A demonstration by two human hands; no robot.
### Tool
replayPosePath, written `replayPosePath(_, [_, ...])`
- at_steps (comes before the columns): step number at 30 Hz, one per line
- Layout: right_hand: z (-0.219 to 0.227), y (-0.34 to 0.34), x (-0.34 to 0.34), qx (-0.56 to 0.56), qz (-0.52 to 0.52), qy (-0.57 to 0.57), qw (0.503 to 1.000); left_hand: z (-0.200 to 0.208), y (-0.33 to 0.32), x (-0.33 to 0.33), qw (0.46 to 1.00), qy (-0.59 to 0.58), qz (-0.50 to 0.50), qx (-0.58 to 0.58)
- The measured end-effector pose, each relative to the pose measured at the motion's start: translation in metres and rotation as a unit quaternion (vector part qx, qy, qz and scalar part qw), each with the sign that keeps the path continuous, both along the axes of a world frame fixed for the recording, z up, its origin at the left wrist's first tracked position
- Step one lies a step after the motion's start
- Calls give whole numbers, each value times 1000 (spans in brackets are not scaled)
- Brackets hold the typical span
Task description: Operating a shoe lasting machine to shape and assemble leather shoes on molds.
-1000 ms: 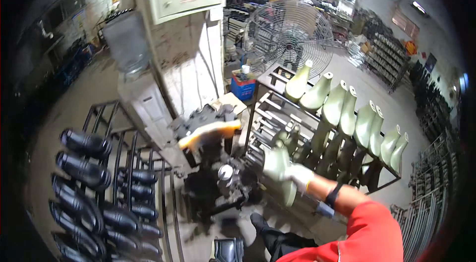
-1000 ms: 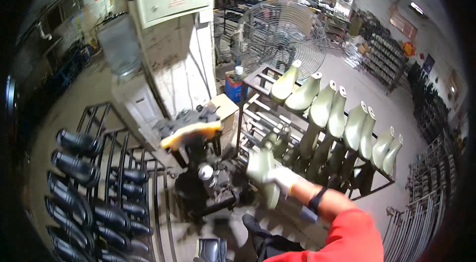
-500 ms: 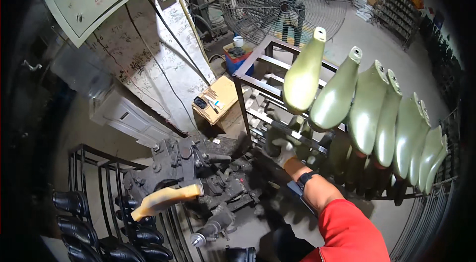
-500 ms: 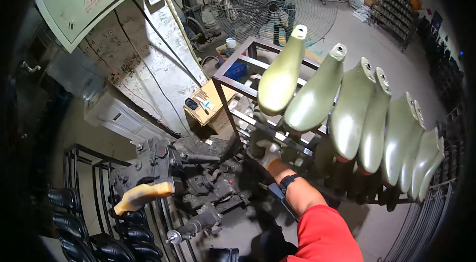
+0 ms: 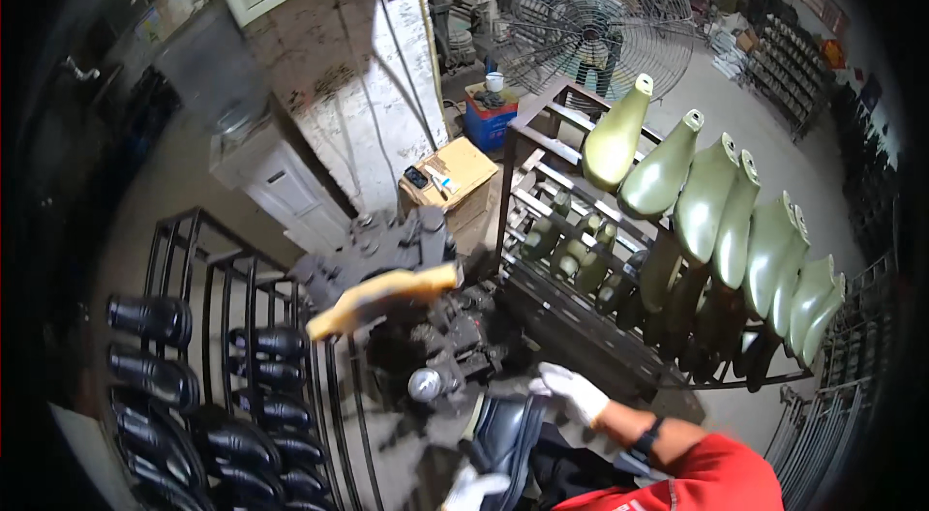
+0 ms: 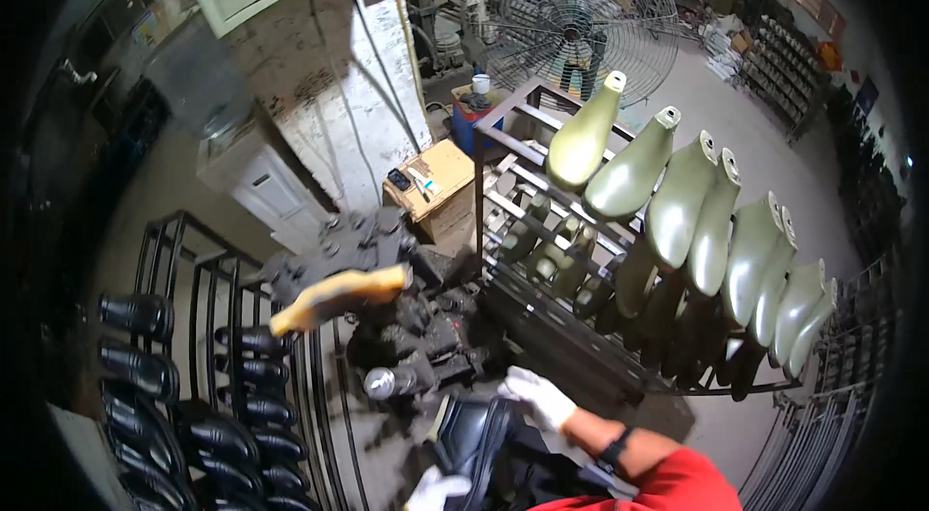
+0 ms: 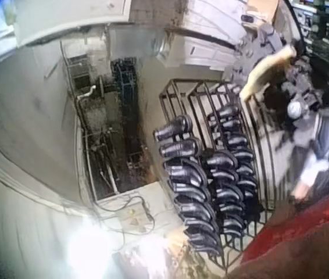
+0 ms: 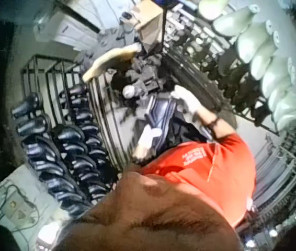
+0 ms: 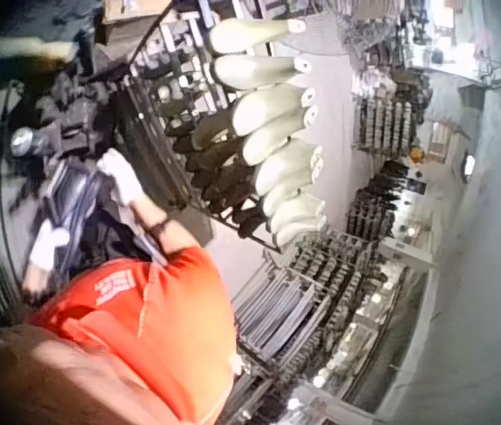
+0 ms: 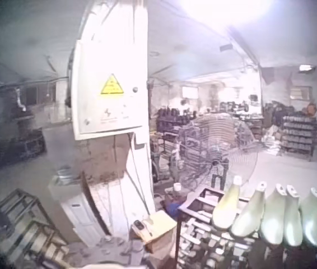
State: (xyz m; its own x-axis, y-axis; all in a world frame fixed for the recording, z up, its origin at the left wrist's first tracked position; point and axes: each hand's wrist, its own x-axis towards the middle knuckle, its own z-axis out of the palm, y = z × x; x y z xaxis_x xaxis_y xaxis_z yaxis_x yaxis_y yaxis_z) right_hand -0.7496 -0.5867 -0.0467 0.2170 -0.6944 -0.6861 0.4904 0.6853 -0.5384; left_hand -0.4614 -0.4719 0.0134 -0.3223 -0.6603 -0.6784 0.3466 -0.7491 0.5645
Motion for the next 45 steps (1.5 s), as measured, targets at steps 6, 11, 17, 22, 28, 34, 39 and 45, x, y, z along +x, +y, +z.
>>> replayPosePath(6, [163,42,60,-253,-100,242,931,3,-26,-50,991,102,-64,-50])
replayPosePath(11, [269,8,84,-398,59,431,808,57,-14,0,932,-80,-163,-312])
replayPosePath(17, [306,-27,113,-372,125,541,744,34,16,78,986,-57,-16,-153])
replayPosePath(22, [314,-15,139,-354,127,564,735,54,8,122,972,33,147,-182])
replayPosePath(28, [360,-25,178,-362,258,726,525,96,-41,111,948,-110,126,-271])
replayPosePath(34, [336,-36,171,-393,289,656,575,141,-101,38,899,-212,124,-363])
replayPosePath(39, [292,-21,128,-180,219,188,940,163,-87,8,897,-81,212,-380])
replayPosePath(45, [289,-24,134,-201,174,92,960,167,-91,22,912,-69,161,-371])
